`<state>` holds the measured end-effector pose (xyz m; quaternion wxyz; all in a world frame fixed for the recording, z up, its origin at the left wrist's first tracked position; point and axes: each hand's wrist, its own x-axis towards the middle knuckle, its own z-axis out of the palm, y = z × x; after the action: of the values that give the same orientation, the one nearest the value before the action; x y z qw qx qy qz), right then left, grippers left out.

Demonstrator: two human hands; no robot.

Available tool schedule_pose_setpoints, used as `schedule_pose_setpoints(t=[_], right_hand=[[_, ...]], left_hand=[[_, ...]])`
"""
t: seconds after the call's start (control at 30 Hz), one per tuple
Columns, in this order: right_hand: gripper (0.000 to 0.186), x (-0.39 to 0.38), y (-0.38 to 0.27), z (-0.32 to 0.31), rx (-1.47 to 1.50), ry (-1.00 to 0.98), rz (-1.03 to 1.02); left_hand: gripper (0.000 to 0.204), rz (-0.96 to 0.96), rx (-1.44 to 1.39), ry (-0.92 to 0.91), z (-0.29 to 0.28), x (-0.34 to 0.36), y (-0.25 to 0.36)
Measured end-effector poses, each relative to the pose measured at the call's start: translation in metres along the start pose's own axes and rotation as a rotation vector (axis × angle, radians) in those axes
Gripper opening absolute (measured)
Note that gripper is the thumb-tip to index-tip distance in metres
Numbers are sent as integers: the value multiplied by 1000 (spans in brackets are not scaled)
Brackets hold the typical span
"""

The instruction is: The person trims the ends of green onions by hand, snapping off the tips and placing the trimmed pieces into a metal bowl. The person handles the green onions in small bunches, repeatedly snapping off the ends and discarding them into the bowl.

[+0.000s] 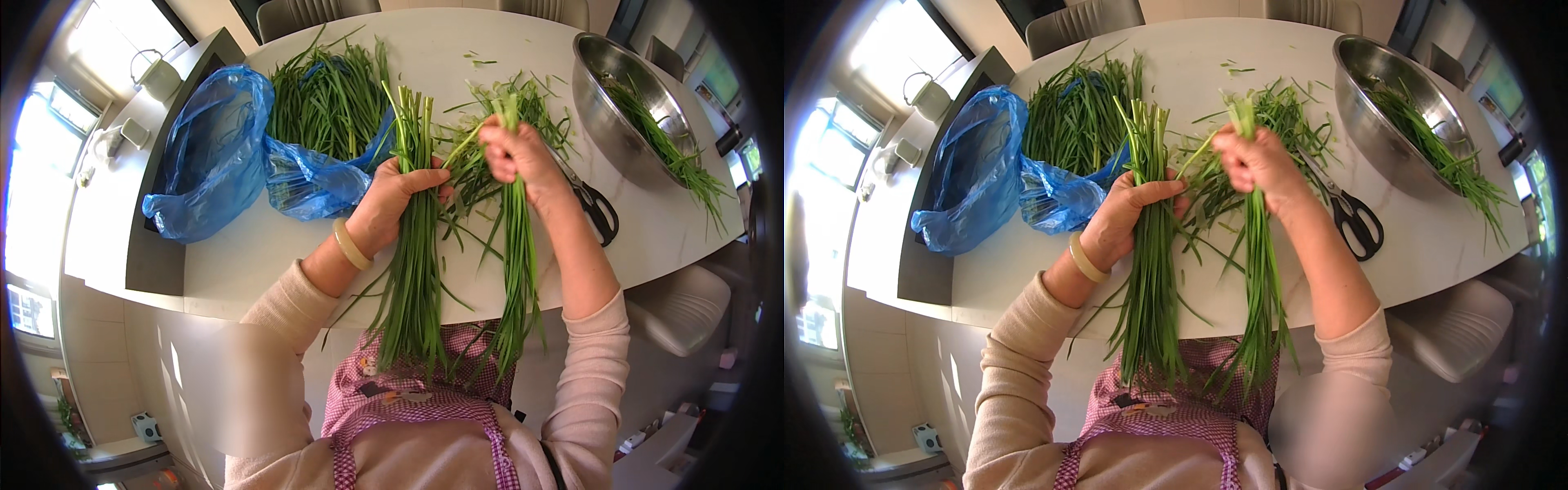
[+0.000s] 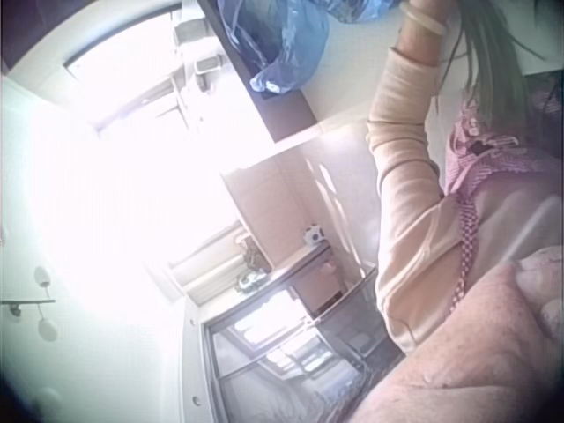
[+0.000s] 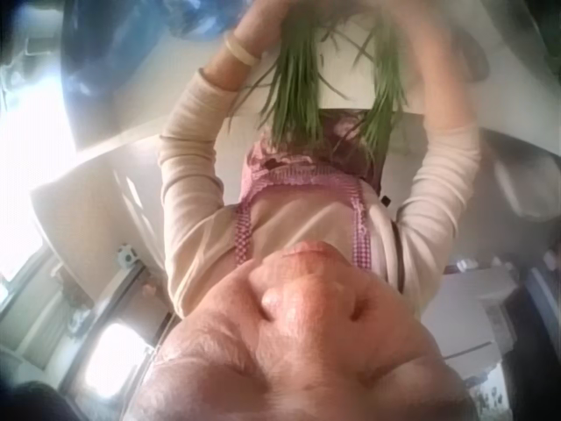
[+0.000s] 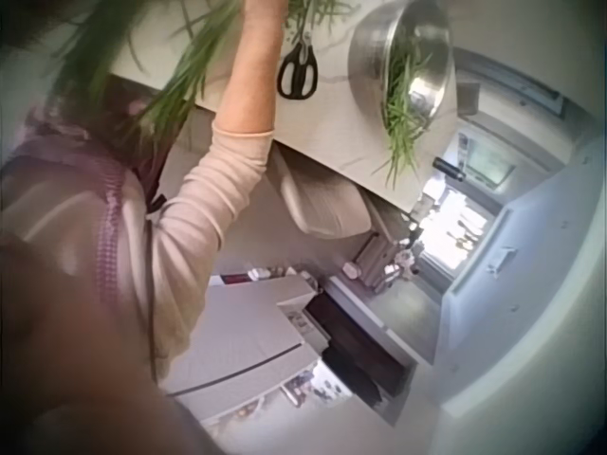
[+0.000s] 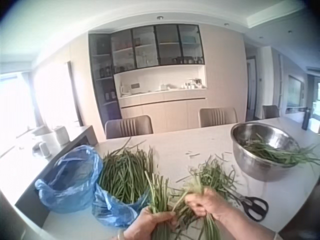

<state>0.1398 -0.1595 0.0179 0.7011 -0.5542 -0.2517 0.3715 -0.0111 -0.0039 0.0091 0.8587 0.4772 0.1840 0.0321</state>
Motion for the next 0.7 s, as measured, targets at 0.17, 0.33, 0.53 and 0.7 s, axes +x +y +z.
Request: schedule_pose_setpoints(t=[0.17,0.33,0.53,0.7], right_hand=[[9,11,-4,-19,-56,465,-215],[10,8,-10,-23,49,338,-190],[13,-3,-11,5,121,5,-52],[14,-10,-19,13,178,-106,-55]], left_hand=[[13,25,10,-50,-7,3,-3],[19,82,19,-49,-9,7,-7],[23,160,19,-90,2,7,-6],[17,70,-24,-191,3,7,-12]])
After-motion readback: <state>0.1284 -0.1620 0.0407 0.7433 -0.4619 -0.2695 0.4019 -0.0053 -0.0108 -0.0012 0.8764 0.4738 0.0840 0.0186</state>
